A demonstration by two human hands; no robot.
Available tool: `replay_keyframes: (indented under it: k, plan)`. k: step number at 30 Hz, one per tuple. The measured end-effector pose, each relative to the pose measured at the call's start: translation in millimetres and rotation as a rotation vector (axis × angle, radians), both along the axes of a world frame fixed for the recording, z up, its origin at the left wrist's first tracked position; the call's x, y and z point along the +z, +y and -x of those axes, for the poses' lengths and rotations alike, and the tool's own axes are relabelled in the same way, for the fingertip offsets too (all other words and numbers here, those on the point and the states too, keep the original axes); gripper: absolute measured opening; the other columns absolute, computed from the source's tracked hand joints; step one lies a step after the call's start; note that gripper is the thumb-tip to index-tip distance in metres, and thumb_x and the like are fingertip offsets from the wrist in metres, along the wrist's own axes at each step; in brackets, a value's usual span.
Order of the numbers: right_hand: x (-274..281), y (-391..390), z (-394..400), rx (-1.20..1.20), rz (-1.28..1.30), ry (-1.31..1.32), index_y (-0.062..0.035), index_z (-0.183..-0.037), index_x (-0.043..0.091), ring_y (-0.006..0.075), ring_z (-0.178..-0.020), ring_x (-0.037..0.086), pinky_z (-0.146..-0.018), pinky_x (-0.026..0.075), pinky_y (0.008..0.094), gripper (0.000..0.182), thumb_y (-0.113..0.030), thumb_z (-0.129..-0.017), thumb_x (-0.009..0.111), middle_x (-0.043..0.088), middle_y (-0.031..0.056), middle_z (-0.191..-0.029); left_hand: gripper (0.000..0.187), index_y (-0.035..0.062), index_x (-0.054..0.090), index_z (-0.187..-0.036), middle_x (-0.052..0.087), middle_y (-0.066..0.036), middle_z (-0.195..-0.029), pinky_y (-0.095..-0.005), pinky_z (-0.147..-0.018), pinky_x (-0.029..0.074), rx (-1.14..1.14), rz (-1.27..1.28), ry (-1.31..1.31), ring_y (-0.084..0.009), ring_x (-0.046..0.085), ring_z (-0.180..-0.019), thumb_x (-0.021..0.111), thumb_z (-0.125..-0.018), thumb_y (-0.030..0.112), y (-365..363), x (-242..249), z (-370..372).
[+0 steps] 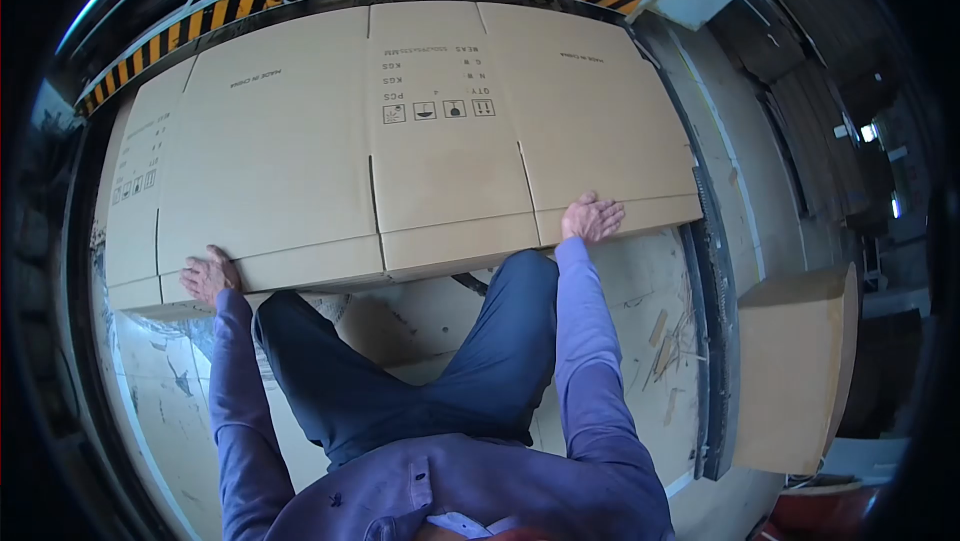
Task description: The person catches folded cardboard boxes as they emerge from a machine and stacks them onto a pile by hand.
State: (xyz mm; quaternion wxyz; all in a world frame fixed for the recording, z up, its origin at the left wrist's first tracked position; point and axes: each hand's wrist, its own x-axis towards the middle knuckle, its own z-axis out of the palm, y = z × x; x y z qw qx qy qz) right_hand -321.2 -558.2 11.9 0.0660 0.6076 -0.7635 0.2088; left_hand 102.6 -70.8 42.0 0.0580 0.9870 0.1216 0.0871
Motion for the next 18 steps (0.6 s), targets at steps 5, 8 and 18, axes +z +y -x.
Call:
replay_keyframes:
  k: [5, 8, 18]
  plan:
    - [-3.0, 1.8, 4.1, 0.018, 0.042, 0.024, 0.0033, -0.126, 0.038, 0.0274, -0.131, 0.019, -0.106, 0.014, 0.0412, 0.053, -0.031, -0.087, 0.030, 0.030, 0.0143, -0.137, 0.071, 0.0022, 0.030, -0.131, 0.026, -0.022, -0.137, -0.0395, -0.106, 0.013, -0.015, 0.013, -0.075, -0.0322, 0.020, -0.129, 0.030, -0.083, 0.055, 2.7, -7.9, -1.6]
    - [-4.5, -0.6, 5.2, 0.032, 0.079, 0.038, 0.0036, -0.124, 0.039, 0.0271, -0.130, 0.021, -0.106, 0.015, 0.0416, 0.051, -0.029, -0.086, 0.031, 0.032, 0.0142, -0.136, 0.069, 0.0045, 0.032, -0.131, 0.028, -0.021, -0.136, -0.0392, -0.106, 0.015, 0.002, 0.013, -0.114, -0.0314, 0.022, -0.128, 0.032, -0.083, 0.053, 5.2, -14.1, -4.7]
    - [-0.1, 3.3, 3.7, 0.052, 0.115, 0.062, 0.0046, -0.120, 0.044, 0.0278, -0.126, 0.027, -0.104, 0.019, 0.0406, 0.048, -0.027, -0.084, 0.037, 0.037, 0.0164, -0.132, 0.060, 0.0019, 0.041, -0.121, 0.039, -0.020, -0.124, -0.0395, -0.102, 0.021, -0.060, 0.021, -0.156, -0.0305, 0.030, -0.122, 0.037, -0.081, 0.047, 2.4, -5.7, 3.3]
